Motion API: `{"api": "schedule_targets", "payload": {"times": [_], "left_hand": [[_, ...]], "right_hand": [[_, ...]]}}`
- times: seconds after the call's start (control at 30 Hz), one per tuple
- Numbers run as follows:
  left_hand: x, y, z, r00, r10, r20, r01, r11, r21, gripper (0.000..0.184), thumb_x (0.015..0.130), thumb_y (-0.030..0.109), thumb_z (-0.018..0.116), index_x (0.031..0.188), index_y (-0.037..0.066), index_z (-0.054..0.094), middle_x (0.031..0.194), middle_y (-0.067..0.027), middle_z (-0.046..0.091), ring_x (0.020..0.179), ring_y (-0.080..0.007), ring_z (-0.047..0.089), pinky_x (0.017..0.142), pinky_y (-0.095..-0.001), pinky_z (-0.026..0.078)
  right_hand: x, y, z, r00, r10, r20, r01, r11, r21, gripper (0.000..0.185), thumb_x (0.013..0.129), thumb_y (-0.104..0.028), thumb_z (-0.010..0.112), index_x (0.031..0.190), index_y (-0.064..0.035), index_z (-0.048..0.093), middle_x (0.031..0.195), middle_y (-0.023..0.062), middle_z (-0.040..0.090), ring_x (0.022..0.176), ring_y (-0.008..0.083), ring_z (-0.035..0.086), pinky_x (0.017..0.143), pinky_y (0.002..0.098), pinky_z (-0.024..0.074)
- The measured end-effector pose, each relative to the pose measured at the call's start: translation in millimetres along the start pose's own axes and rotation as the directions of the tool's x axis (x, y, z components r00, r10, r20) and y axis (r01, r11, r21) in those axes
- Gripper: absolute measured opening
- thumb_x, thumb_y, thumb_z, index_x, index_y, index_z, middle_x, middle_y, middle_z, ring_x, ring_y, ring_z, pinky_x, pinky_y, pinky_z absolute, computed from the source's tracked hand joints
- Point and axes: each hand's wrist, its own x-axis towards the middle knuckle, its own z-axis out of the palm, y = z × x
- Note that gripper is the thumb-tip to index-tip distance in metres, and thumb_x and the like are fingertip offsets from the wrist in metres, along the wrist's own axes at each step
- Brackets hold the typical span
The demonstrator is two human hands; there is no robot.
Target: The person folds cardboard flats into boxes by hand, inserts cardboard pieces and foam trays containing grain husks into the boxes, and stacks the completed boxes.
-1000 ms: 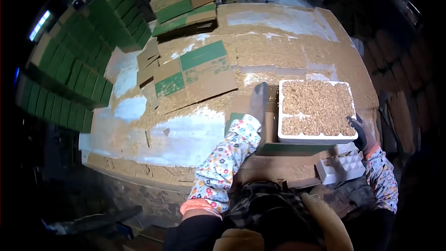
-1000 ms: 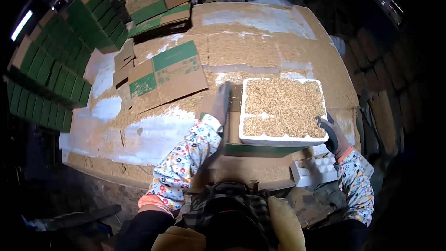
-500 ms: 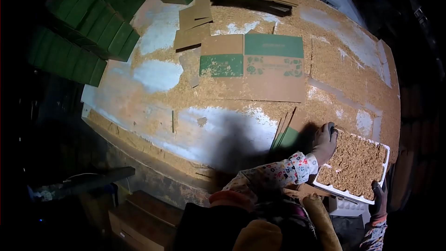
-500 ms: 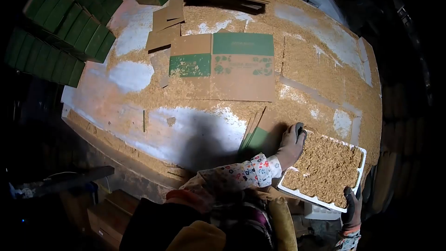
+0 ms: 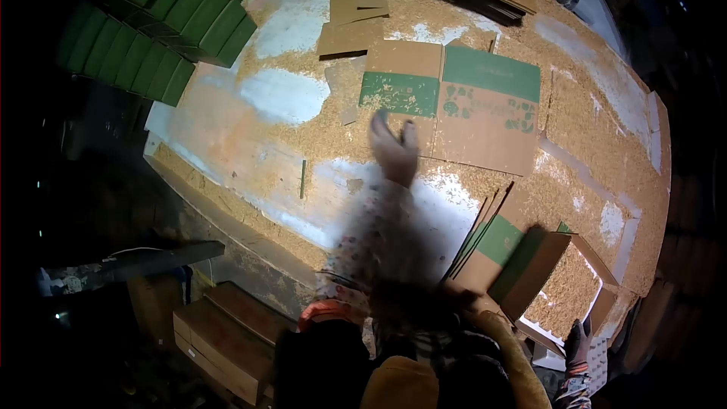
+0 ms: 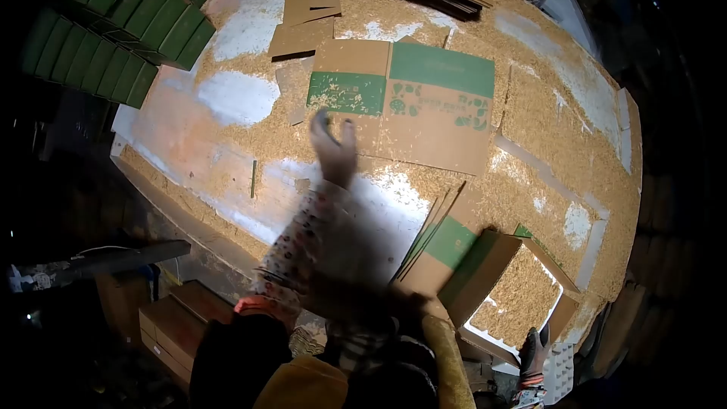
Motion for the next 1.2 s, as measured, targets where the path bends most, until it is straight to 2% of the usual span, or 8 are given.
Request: {"api": "schedule_targets", "payload": {"times": [0.17, 0.23, 0.57, 0.8, 0.93, 1.03, 1.13, 1.2], "left_hand": [[119.7, -66.5, -51.3, 0.829, -0.528, -0.184, 0.517, 0.599, 0.612, 0.085, 0.07, 0.045, 0.073, 0.129, -0.007, 0.04, 0.122, -0.028, 0.052, 0.114, -0.0357, 0.051, 0.098, -0.0384, 0.04], [142.6, -104.6, -35.8, 0.739, -0.617, 0.27, 0.439, 0.746, 0.501, 0.06, 0.07, 0.042, 0.074, 0.106, -0.003, 0.059, 0.098, -0.0218, 0.065, 0.098, -0.0339, 0.061, 0.086, -0.0393, 0.047], [111.9, 165.7, -14.7, 0.952, 0.28, 0.125, -0.307, 0.859, 0.411, 0.045, 0.08, 0.022, 0.064, 0.12, 0.002, 0.055, 0.106, -0.0216, 0.062, 0.1, -0.0368, 0.058, 0.089, -0.0424, 0.044], [-129.0, 344.4, 19.2, 0.765, 0.127, 0.631, 0.247, 0.848, -0.47, 0.031, 0.084, 0.025, 0.066, 0.104, 0.002, 0.059, 0.08, -0.0024, 0.063, 0.057, -0.0076, 0.052, 0.044, -0.0212, 0.039], [-257.9, 319.8, 27.9, 0.507, -0.089, 0.858, 0.396, 0.907, -0.14, 0.045, 0.08, 0.011, 0.069, 0.118, -0.007, 0.052, 0.096, -0.0095, 0.064, 0.076, -0.0134, 0.06, 0.068, -0.0242, 0.049], [-299.6, 217.5, 30.7, 0.339, -0.179, 0.924, 0.465, 0.885, 0.001, 0.054, 0.079, 0.011, 0.068, 0.125, -0.006, 0.045, 0.093, -0.0136, 0.065, 0.08, -0.0185, 0.063, 0.074, -0.0308, 0.051], [-272.7, 271.3, 8.4, 0.243, -0.012, 0.97, -0.455, 0.882, 0.125, 0.073, 0.077, 0.012, 0.069, 0.135, -0.007, 0.029, 0.112, -0.0224, 0.058, 0.088, -0.0308, 0.064, 0.078, -0.0385, 0.051], [-274.8, 283.2, -0.8, 0.174, -0.174, 0.969, -0.561, 0.791, 0.243, 0.081, 0.076, 0.011, 0.067, 0.139, -0.007, 0.019, 0.125, -0.026, 0.047, 0.099, -0.039, 0.057, 0.086, -0.0435, 0.048]], "right_hand": [[-1.1, -15.9, 16.1, 0.995, 0.051, -0.082, -0.05, 0.999, 0.012, 0.01, 0.086, -0.007, 0.052, 0.095, -0.0035, 0.054, 0.053, -0.0013, 0.044, 0.037, 0.0094, 0.039, 0.034, 0.0247, 0.0308], [-4.5, -16.7, 16.3, 0.996, 0.033, -0.081, -0.032, 0.999, 0.009, 0.01, 0.086, -0.006, 0.052, 0.095, -0.002, 0.054, 0.055, 0.0001, 0.047, 0.038, 0.0094, 0.041, 0.035, 0.0242, 0.0319], [-4.9, -19.7, 14.6, 0.873, -0.479, -0.088, 0.478, 0.878, -0.038, 0.039, 0.09, -0.015, 0.058, 0.122, 0.0057, 0.052, 0.116, 0.012, 0.059, 0.105, 0.0185, 0.056, 0.093, 0.0309, 0.0421], [-29.1, -78.6, 9.6, 0.825, -0.538, -0.172, 0.551, 0.7, 0.455, 0.049, 0.088, -0.014, 0.059, 0.131, 0.0053, 0.042, 0.128, 0.0149, 0.049, 0.118, 0.0201, 0.047, 0.101, 0.0316, 0.0361], [-64.8, -98.6, -9.7, 0.465, -0.825, -0.322, 0.882, 0.463, 0.086, 0.059, 0.087, -0.015, 0.057, 0.136, 0.0062, 0.032, 0.139, 0.0185, 0.036, 0.13, 0.0277, 0.035, 0.107, 0.037, 0.0294], [-61.7, -79.8, -7.5, 0.398, -0.914, 0.082, 0.815, 0.311, -0.488, 0.07, 0.08, -0.031, 0.064, 0.136, -0.0009, 0.035, 0.137, 0.0241, 0.035, 0.13, 0.0357, 0.034, 0.109, 0.0466, 0.0237], [-40.9, -44.8, 15.3, 0.624, -0.511, 0.592, 0.767, 0.254, -0.589, 0.077, 0.077, -0.045, 0.062, 0.138, -0.0067, 0.036, 0.14, 0.0249, 0.032, 0.131, 0.0408, 0.028, 0.109, 0.0521, 0.0197], [-26.2, -49.5, 21.7, 0.686, -0.233, 0.69, 0.726, 0.282, -0.627, 0.08, 0.076, -0.049, 0.061, 0.139, -0.0084, 0.034, 0.142, 0.0242, 0.03, 0.134, 0.0403, 0.026, 0.109, 0.0532, 0.0184]]}}
